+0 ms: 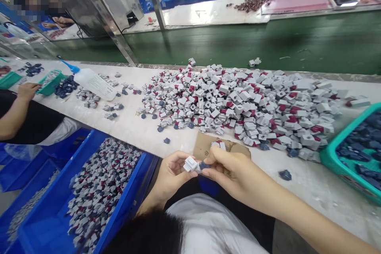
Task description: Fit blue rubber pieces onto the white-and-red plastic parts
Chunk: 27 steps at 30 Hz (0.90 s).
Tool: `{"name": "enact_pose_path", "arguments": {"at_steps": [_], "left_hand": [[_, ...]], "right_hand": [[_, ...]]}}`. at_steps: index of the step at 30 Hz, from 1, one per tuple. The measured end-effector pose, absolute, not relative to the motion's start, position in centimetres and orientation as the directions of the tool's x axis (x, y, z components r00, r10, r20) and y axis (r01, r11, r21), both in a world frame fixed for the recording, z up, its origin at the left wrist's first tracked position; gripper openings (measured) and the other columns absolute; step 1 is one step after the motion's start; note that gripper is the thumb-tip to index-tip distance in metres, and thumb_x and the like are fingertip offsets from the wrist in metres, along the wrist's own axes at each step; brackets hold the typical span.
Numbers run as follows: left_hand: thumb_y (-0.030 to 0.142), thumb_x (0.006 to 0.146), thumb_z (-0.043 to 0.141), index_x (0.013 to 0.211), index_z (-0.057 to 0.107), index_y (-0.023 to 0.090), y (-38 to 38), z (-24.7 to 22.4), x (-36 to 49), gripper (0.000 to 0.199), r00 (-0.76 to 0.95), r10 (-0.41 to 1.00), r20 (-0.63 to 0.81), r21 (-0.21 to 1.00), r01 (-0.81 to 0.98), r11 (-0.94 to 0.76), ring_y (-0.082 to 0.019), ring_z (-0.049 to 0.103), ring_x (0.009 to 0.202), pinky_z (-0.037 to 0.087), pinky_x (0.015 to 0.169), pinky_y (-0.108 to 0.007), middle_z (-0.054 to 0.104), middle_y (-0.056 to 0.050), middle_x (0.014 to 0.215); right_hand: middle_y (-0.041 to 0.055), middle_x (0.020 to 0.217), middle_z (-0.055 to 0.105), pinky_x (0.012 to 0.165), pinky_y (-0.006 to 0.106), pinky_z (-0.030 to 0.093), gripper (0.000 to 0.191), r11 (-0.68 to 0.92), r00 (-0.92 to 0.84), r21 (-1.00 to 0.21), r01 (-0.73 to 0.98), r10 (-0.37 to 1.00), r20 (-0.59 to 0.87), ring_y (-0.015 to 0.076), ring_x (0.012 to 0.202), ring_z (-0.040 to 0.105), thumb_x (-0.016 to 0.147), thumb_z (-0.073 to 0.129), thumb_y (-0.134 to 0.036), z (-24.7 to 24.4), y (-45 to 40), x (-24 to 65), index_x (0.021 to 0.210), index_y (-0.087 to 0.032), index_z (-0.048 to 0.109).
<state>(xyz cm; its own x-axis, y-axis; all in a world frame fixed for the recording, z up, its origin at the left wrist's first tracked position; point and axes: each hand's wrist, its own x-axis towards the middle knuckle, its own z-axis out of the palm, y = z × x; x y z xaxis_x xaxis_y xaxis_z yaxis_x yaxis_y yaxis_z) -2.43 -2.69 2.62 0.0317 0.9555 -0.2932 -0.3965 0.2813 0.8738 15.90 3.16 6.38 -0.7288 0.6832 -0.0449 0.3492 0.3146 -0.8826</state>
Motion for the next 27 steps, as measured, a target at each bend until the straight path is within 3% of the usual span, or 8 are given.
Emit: {"name": "enact_pose_path", "arguments": {"at_steps": [7, 11, 13, 15, 19, 23, 27], "left_hand": [[0.024, 0.059, 0.08, 0.079, 0.06, 0.015, -3.3, 1.8, -1.8, 0.03, -0.002, 0.96, -0.28, 0.895, -0.363, 0.26, -0.013, 0.065, 0.07, 0.05, 0.069, -0.024, 0.069, -0.002, 0.073], [0.027, 0.061, 0.078, 0.08, 0.058, 0.015, -3.4, 2.1, -2.0, 0.03, -0.011, 0.943, -0.333, 0.895, -0.319, 0.312, -0.013, 0.063, 0.07, 0.048, 0.068, -0.024, 0.067, -0.002, 0.074], [0.027, 0.064, 0.075, 0.083, 0.055, 0.016, -3.5, 2.1, -2.3, 0.029, 0.076, 0.938, -0.339, 0.902, -0.256, 0.347, -0.013, 0.063, 0.068, 0.047, 0.063, -0.023, 0.065, -0.002, 0.074], [0.025, 0.068, 0.07, 0.084, 0.052, 0.018, -3.6, 2.2, -2.6, 0.025, 0.157, 0.931, -0.329, 0.92, -0.166, 0.354, -0.012, 0.059, 0.059, 0.043, 0.055, -0.022, 0.061, 0.0, 0.07], [0.023, 0.071, 0.059, 0.08, 0.052, 0.019, -3.8, 2.5, -1.9, 0.012, 0.121, 0.977, -0.174, 0.985, 0.023, 0.172, -0.012, 0.048, 0.055, 0.04, 0.056, -0.025, 0.054, 0.001, 0.063], [0.036, 0.078, 0.048, 0.088, 0.06, 0.018, -4.1, 2.7, -0.7, 0.024, -0.004, 1.0, 0.027, 0.994, 0.108, -0.026, -0.022, 0.055, 0.075, 0.044, 0.075, -0.033, 0.062, -0.008, 0.078], [0.047, 0.085, 0.039, 0.082, 0.057, 0.019, -5.1, 1.5, -3.2, 0.034, -0.035, 0.998, -0.059, 0.986, 0.152, 0.064, -0.016, 0.055, 0.056, 0.045, 0.059, -0.028, 0.063, -0.007, 0.072]], "right_hand": [[-0.0012, 0.063, 0.054, 0.047, 0.02, 0.034, 0.022, 0.383, -0.774, -0.878, 0.286, 0.633, 0.024, 0.0088, 0.052, 0.047, 0.091, 0.048, -0.032, 5.5, 3.4, 15.3, 0.074, -0.018, 0.046], [-0.0024, 0.057, 0.05, 0.046, 0.021, 0.034, 0.026, 0.251, -0.744, -0.909, 0.333, 0.663, -0.09, 0.0098, 0.049, 0.044, 0.088, 0.05, -0.041, 4.5, 3.4, 15.4, 0.076, -0.019, 0.047], [-0.0016, 0.058, 0.051, 0.046, 0.021, 0.035, 0.028, 0.178, -0.744, -0.921, 0.346, 0.651, -0.154, 0.011, 0.051, 0.046, 0.085, 0.053, -0.046, 4.6, 3.8, 15.3, 0.076, -0.019, 0.051], [0.0005, 0.063, 0.055, 0.05, 0.022, 0.039, 0.033, 0.142, -0.678, -0.932, 0.334, 0.723, -0.133, 0.0127, 0.057, 0.05, 0.084, 0.052, -0.051, 4.9, 4.2, 14.6, 0.074, -0.019, 0.054], [0.0042, 0.079, 0.06, 0.069, 0.028, 0.047, 0.045, -0.013, -0.428, -0.996, 0.092, 0.902, -0.051, 0.0162, 0.074, 0.057, 0.087, 0.04, -0.061, 5.1, 3.6, 11.0, 0.083, -0.019, 0.057], [0.0056, 0.077, 0.062, 0.075, 0.035, 0.049, 0.05, -0.279, -0.552, -0.949, -0.148, 0.819, -0.155, 0.0185, 0.074, 0.06, 0.091, 0.029, -0.06, 3.3, 1.1, 6.5, 0.089, -0.018, 0.055], [0.0081, 0.096, 0.063, 0.085, 0.041, 0.048, 0.049, -0.166, -0.507, -0.977, -0.135, 0.859, -0.076, 0.0226, 0.091, 0.06, 0.093, 0.024, -0.057, 2.4, 0.4, 6.4, 0.099, -0.021, 0.057]]}}
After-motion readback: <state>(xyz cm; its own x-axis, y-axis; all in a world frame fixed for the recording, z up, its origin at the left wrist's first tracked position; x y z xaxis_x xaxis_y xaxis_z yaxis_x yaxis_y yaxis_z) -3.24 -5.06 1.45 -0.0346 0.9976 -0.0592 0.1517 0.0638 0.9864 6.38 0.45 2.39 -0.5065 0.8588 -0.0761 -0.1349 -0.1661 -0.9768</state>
